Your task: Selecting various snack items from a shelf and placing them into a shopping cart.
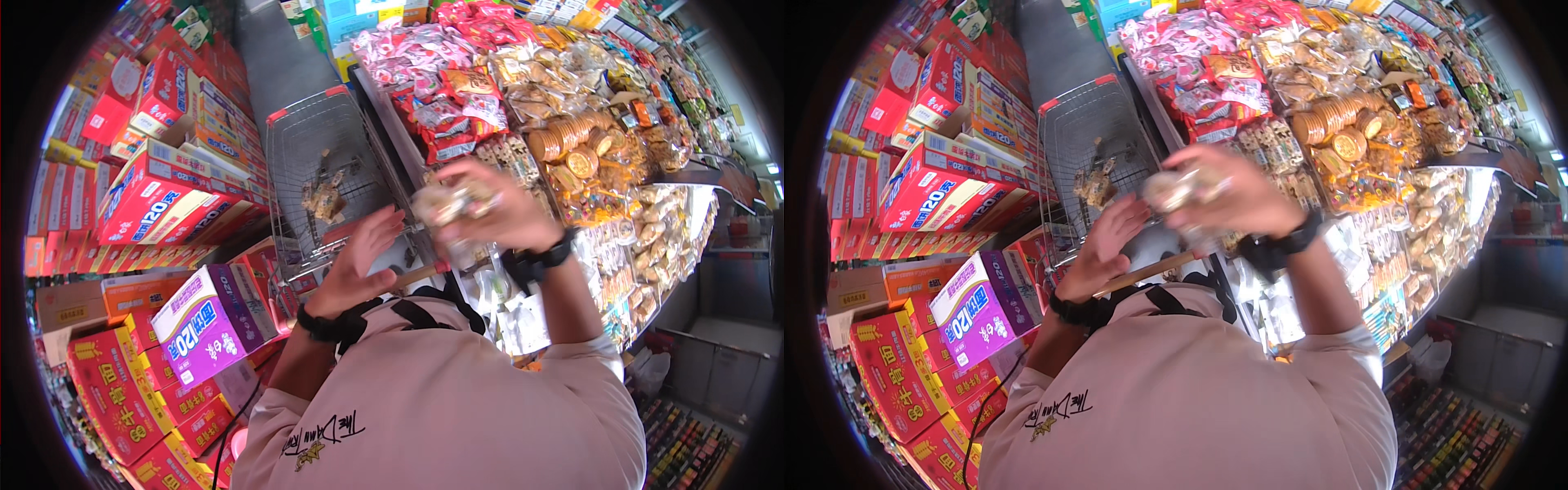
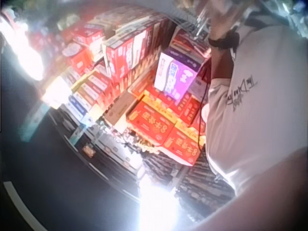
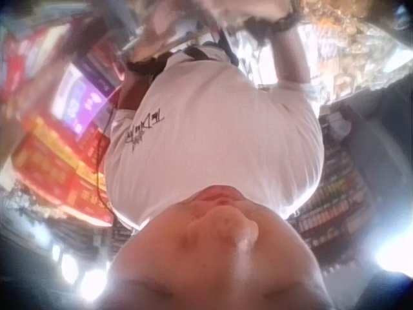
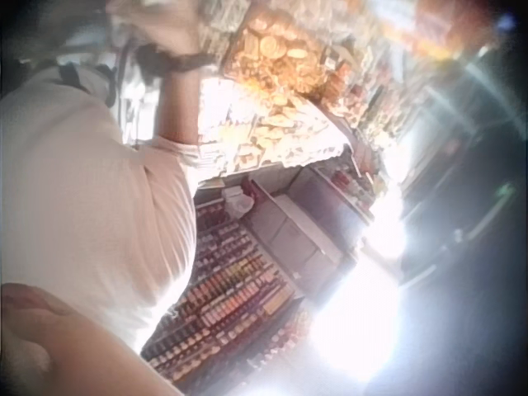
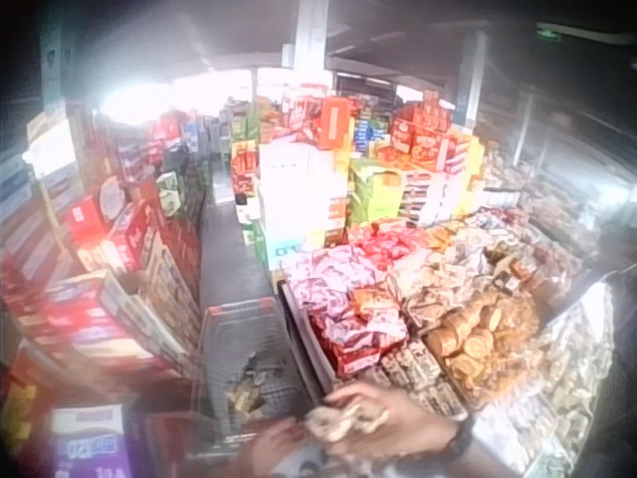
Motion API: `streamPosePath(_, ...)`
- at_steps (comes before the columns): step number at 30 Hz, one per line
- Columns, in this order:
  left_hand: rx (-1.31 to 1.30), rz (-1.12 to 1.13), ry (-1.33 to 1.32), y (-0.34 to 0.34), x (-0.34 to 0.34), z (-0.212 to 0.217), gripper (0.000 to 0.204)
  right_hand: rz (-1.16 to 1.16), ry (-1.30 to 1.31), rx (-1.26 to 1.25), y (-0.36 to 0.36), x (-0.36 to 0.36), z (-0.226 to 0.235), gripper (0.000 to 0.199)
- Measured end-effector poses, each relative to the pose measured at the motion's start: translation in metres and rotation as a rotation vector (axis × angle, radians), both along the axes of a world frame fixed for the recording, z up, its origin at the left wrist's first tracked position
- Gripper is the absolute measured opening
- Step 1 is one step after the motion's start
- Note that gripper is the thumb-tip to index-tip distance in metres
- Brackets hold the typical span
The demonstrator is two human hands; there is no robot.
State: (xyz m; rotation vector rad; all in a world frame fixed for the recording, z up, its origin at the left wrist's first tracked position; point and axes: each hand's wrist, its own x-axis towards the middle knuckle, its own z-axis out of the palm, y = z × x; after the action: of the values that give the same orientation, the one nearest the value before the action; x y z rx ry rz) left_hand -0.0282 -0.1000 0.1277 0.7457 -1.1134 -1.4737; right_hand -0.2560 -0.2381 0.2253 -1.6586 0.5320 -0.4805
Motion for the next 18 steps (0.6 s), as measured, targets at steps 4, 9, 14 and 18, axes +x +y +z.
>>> streamPosePath(4, 0.131, -0.097, 0.085, 0.002, 0.001, -0.04, 0.092, 0.137, -0.23, 0.088, 0.036, 0.048, -0.028, 0.066)
streamPosePath(9, 0.376, -0.224, 0.409, 0.032, -0.003, -0.006, 0.089, 0.034, 0.022, -0.574, 0.04, 0.036, -0.037, 0.068)
streamPosePath(14, 0.43, -0.178, 0.445, 0.051, 0.004, -0.027, 0.092, -0.653, 0.415, -0.126, -0.023, -0.028, -0.095, 0.082)
streamPosePath(18, 0.419, 0.036, 0.563, 0.057, 0.02, -0.019, 0.079, -0.646, 1.182, -0.398, -0.051, -0.09, -0.141, 0.095)
